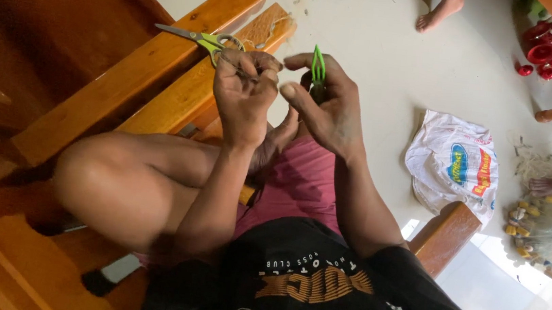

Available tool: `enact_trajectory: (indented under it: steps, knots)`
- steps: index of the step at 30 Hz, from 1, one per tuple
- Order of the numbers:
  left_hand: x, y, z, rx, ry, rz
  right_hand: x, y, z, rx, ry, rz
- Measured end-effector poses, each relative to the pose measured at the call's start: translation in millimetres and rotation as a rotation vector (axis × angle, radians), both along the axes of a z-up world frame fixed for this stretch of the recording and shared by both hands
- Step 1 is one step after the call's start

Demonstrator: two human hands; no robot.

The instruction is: A person is sitting on a wooden bench and manually attaching green plastic strips to a cord to create fishing tackle.

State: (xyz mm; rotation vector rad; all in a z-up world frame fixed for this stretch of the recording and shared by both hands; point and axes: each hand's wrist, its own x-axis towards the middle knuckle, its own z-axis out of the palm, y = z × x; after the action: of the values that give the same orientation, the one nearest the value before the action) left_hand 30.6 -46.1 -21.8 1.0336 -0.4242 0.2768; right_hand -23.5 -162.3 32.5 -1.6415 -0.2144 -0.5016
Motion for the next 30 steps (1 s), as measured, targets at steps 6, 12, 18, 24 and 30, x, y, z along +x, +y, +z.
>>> enact_trajectory:
  steps: [6,12,18,24,30]
  knots:
    - [7,-8,8,-0.187,0.083,-0.103,-8,-8,-3,-0.263,-0.146,-0.154]
    - [0,-13,19,-0.286,0.127,-0.219,1,-15,-19,-0.308,-0.163,-0.329]
    - [-3,-21,21,-0.338,0.148,-0.263,7,-17,-24,-0.237,-0.112,-0.328]
    - [-9,-31,35,-0.207,0.127,-0.189,11,-12,-28,-0.018,-0.131,-0.28]
    - [-9,-40,34,-0.114,0.034,-0.184,14,-17,-16,-0.12,-0.283,-0.268]
